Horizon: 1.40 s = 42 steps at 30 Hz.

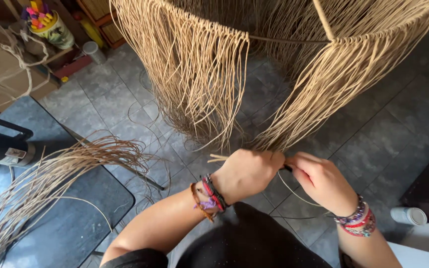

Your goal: Weave natural fiber strands onto a circular frame to construct a lampshade.

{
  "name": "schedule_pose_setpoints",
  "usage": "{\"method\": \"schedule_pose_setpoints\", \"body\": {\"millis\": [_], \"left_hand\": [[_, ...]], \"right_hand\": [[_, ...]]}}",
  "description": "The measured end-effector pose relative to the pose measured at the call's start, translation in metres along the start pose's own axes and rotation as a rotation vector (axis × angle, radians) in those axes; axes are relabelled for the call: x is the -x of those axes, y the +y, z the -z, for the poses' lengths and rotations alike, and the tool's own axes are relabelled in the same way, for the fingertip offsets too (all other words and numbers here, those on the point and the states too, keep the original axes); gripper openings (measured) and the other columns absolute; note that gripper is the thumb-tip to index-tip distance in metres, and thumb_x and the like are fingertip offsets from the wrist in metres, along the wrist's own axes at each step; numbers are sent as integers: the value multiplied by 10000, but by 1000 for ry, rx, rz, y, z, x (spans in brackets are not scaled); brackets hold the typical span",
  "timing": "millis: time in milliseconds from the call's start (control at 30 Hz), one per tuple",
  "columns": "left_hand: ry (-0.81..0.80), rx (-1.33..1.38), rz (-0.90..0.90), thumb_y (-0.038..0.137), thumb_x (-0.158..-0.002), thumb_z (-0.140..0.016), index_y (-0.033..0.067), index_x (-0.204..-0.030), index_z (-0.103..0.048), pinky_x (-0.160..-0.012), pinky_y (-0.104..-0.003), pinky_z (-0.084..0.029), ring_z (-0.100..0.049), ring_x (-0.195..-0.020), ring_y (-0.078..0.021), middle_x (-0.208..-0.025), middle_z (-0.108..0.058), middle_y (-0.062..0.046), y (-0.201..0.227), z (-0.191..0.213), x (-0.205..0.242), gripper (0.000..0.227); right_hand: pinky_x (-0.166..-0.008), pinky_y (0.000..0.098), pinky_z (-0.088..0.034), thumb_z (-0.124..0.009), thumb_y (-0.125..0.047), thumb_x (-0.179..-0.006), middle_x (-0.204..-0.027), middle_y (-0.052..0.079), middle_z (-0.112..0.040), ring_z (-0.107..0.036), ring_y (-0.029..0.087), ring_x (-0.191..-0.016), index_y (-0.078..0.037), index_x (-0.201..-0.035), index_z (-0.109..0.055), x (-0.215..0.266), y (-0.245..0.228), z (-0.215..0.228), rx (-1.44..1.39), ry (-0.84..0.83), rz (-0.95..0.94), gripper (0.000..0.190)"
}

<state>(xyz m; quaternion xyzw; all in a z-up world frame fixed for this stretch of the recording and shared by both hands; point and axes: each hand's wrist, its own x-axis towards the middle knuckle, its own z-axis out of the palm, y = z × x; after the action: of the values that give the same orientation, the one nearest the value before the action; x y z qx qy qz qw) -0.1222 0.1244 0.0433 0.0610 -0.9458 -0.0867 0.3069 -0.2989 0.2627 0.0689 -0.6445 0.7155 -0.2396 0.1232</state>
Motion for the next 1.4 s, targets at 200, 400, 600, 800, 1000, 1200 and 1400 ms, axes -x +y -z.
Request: {"method": "schedule_pose_setpoints", "body": {"millis": [200,400,600,800,1000,1200,1400], "left_hand": [[-337,-83,329,101,-879,-514,146,-1129,-641,-441,-413,-535,-726,-679,-253,-880,-731,-35,-60,59,34,284],[-368,-167,92,223,-944,-605,187,-1135,-749,-850,-398,-533,-685,-1035,-212,-1293,-677,7,-57,47,48,242],[-67,57,-23,238,-988,-555,103,-918,-643,-1130,-570,-362,-578,-1276,-293,-961,-693,-57,2,23,-1,176],[-138,-203,153,83,-756,-574,218,-811,-684,-1090,-637,-312,-633,-1224,-264,-905,-731,68,-61,53,49,183],[123,63,48,598,-842,-763,119,-1204,-654,-1093,-582,-314,-598,-1296,-315,-1342,-624,-147,-15,25,18,610],[-128,-31,-18,179,-889,-580,227,-972,-737,-1094,-688,-290,-622,-1267,-310,-1063,-693,57,-44,36,35,184],[-190,-139,221,490,-971,-564,267,-1273,-673,-1064,-686,-298,-571,-1288,-306,-1409,-632,8,-42,25,41,391]], "right_hand": [[-675,256,-535,-545,-192,-989,-988,-101,-857,-755,90,-670,-179,-1066,-781,34,67,43,-31,-57,-331,249],[-691,227,-492,-536,-230,-992,-796,-119,-827,-679,81,-593,-214,-923,-786,25,44,46,39,-105,-322,260],[-557,348,-416,-613,-132,-956,-670,17,-605,-579,171,-552,-109,-807,-603,-3,8,26,15,-203,111,152],[-558,231,-410,-551,-157,-999,-702,-79,-734,-476,87,-467,-179,-903,-751,18,48,48,-27,-89,-249,223],[-458,280,-499,-622,-165,-927,-745,-67,-789,-643,87,-488,-199,-965,-765,-7,13,17,-8,-198,-20,151],[-451,271,-444,-596,-186,-947,-768,-117,-828,-609,68,-441,-211,-956,-753,2,36,35,10,-187,-73,160],[-590,272,-637,-552,-212,-966,-932,-72,-863,-801,91,-634,-187,-1033,-742,-3,42,16,17,-222,-166,203]]}}
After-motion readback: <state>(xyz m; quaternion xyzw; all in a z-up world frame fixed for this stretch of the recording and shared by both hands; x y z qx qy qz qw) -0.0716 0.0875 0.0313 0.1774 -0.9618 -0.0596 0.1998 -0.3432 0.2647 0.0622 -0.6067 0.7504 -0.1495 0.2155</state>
